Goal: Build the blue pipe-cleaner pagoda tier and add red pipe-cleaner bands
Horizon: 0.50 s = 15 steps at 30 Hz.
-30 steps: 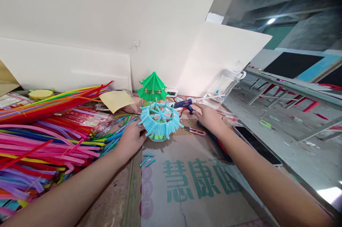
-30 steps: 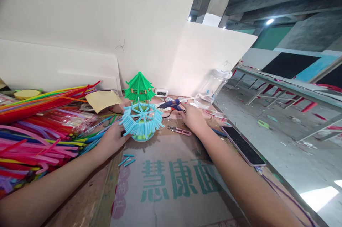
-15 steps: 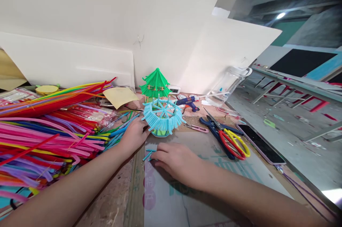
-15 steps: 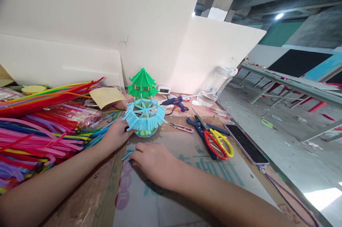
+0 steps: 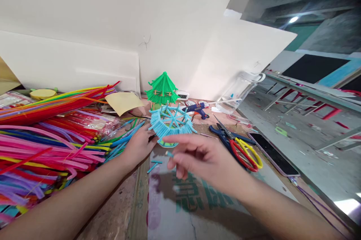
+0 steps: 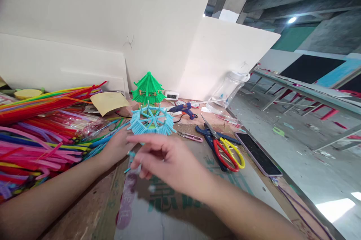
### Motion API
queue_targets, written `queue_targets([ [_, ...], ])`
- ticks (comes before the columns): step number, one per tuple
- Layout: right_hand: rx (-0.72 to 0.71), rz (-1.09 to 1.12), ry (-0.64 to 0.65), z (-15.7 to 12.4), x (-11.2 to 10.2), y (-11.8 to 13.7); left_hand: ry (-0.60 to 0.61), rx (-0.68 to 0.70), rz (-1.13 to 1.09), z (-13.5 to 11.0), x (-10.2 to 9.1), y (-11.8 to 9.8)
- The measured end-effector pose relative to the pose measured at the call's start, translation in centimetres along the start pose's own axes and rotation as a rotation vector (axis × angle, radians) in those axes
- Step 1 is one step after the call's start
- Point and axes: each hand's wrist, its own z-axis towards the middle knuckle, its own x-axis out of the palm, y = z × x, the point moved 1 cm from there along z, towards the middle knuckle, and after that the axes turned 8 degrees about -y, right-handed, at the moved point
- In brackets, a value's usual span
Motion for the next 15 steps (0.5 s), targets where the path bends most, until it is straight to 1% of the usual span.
queue_targets([
  [2, 0.065, 0.317, -0.019, 0.9, -1.0, 0.9, 0.025, 0.022, 0.003, 0.0, 0.0, -0.1],
  [3, 0.088, 0.426, -0.029, 1.3, -1.4, 1.0, 0.035, 0.038, 0.013, 0.0, 0.0, -0.1],
  [5, 0.137, 0.568, -0.047, 1.9, -1.9, 1.1, 0.042, 0.063, 0.026, 0.1, 0.0, 0.0],
  [8, 0.195, 0.670, -0.060, 2.3, -2.2, 0.6, 0.039, 0.083, 0.028, 0.1, 0.1, 0.2],
  [11, 0.227, 0.703, -0.073, 2.4, -2.3, 0.0, 0.049, 0.075, 0.038, 0.1, 0.1, 0.2],
  [15, 0.203, 0.701, -0.057, 2.5, -2.6, -0.3, 0.045, 0.072, 0.051, 0.1, 0.0, 0.1],
])
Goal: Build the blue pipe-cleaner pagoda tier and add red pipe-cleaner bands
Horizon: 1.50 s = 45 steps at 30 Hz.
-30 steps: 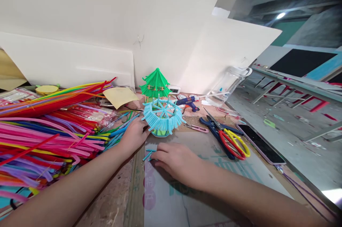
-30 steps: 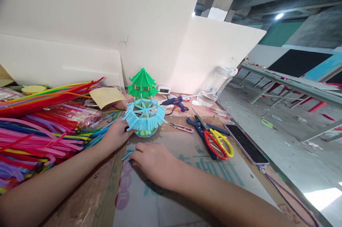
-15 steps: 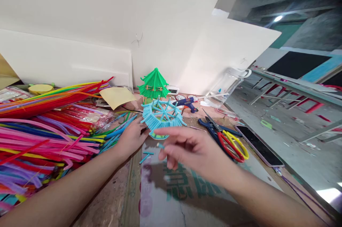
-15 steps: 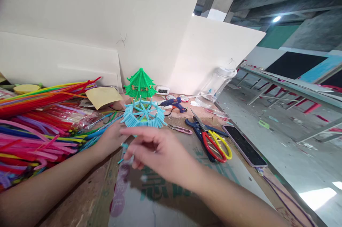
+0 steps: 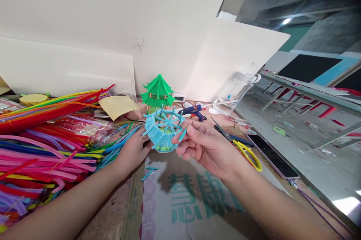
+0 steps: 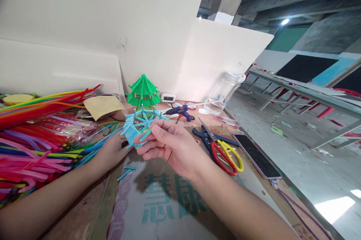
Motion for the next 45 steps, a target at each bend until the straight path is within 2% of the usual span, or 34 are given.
queue_targets([
  [4, -0.180, -0.156, -0.009, -0.4, -0.2, 0.2, -0.011, 0.012, 0.005, 0.0, 0.0, 0.0],
  [9, -0.531, -0.549, -0.078, -2.1, -0.1, -0.1, -0.024, 0.054, -0.012, 0.0, 0.0, 0.0],
  [13, -0.681, -0.852, -0.073, -2.9, 0.0, -0.4, -0.022, 0.045, -0.014, 0.0, 0.0, 0.1],
  [17, -0.763, -0.909, -0.074, -2.7, 0.0, -0.6, -0.018, 0.044, -0.023, 0.1, -0.1, -0.2],
  [24, -0.795, -0.979, -0.086, -2.5, -0.1, -0.6, 0.026, -0.010, 0.035, -0.2, -0.1, 0.1],
  [30, -0.963, -1.153, -0.093, -2.8, 0.0, 0.3, 0.013, 0.003, 0.051, -0.4, 0.0, 0.5],
  [34, -1.041, -1.207, -0.114, -3.0, -0.4, 1.7, -0.016, 0.048, 0.088, -0.5, -0.1, 0.0],
  [37, -1.141, -1.339, -0.164, -2.6, -0.9, 2.4, -0.022, 0.075, 0.119, -0.6, -0.2, -0.5],
  [41, -1.216, -1.493, -0.153, -1.7, -1.5, 2.1, -0.005, 0.060, 0.153, -0.7, -0.4, -1.0],
  [45, -1.230, -1.548, -0.118, -1.3, -1.8, 1.7, 0.005, 0.060, 0.147, -0.6, -0.5, -1.1],
])
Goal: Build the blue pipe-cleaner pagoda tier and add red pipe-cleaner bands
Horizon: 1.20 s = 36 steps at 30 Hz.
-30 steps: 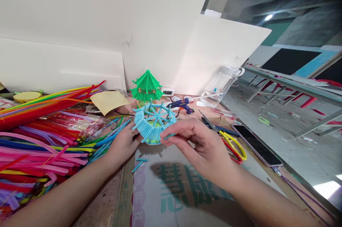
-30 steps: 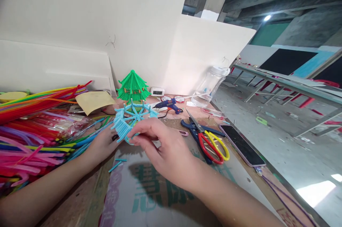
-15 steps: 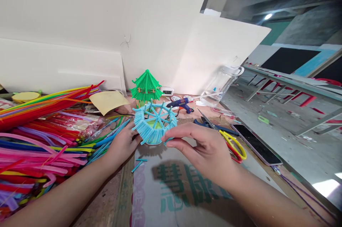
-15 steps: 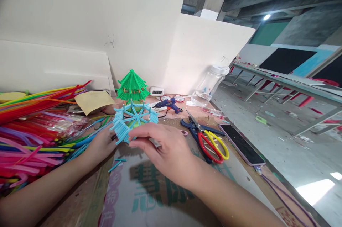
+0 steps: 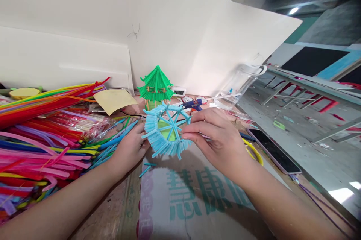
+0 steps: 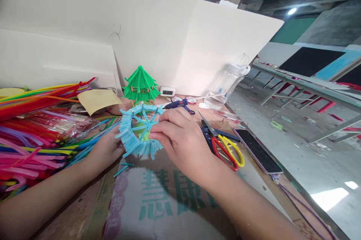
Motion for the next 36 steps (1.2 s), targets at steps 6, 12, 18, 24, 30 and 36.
queue_targets([
  [6, 0.026, 0.001, 0.013, 0.03, 0.08, -0.16, -0.004, 0.006, -0.001, -0.02, 0.05, 0.05],
  [12, 0.035, 0.009, 0.016, -0.24, 0.52, -0.41, -0.009, 0.024, -0.031, 0.04, 0.11, 0.13],
  [18, 0.034, 0.003, 0.014, -0.37, 0.63, -0.53, -0.013, 0.014, -0.027, 0.00, 0.18, 0.30],
  [24, 0.039, -0.003, 0.017, -0.42, 0.62, -0.63, -0.025, 0.035, -0.028, -0.02, 0.19, 0.32],
  [30, 0.040, -0.021, 0.020, -0.32, 0.45, -0.56, -0.013, 0.032, -0.028, 0.02, 0.19, 0.37],
  [36, 0.055, -0.009, 0.024, -0.47, 0.56, -0.73, -0.017, 0.033, -0.032, -0.19, 0.24, 0.53],
])
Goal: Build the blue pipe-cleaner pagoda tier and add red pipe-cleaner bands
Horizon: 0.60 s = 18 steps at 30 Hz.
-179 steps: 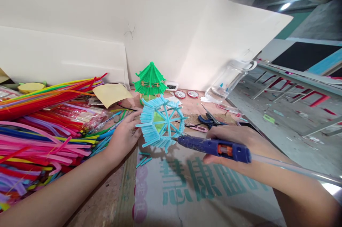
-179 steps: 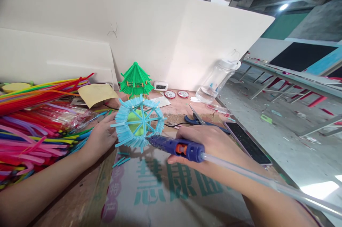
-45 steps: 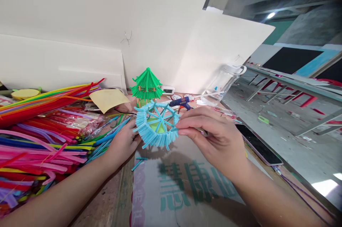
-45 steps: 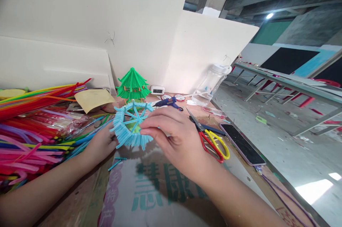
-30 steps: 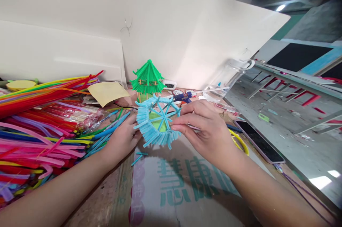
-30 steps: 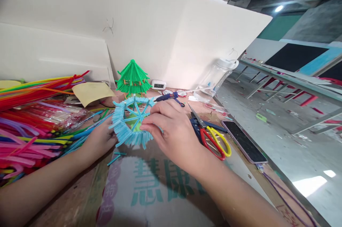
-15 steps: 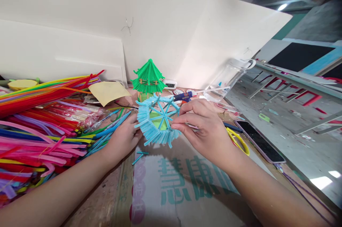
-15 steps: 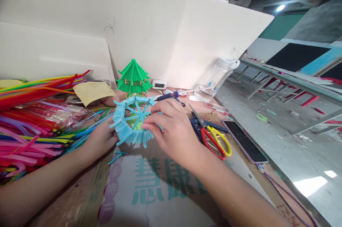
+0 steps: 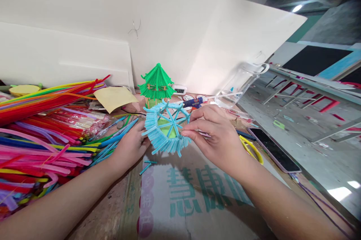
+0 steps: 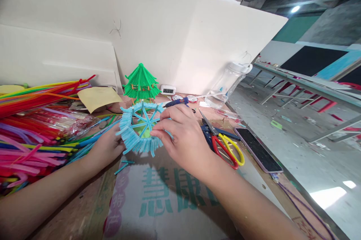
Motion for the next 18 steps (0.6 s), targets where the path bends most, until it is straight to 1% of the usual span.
queue_targets([
  [11, -0.005, 0.024, -0.008, -0.04, 0.32, 0.06, 0.006, -0.040, -0.011, 0.06, -0.02, -0.11],
  [18, -0.043, -0.036, 0.020, 0.01, 0.05, 0.52, 0.005, -0.029, -0.011, 0.09, -0.02, -0.19],
])
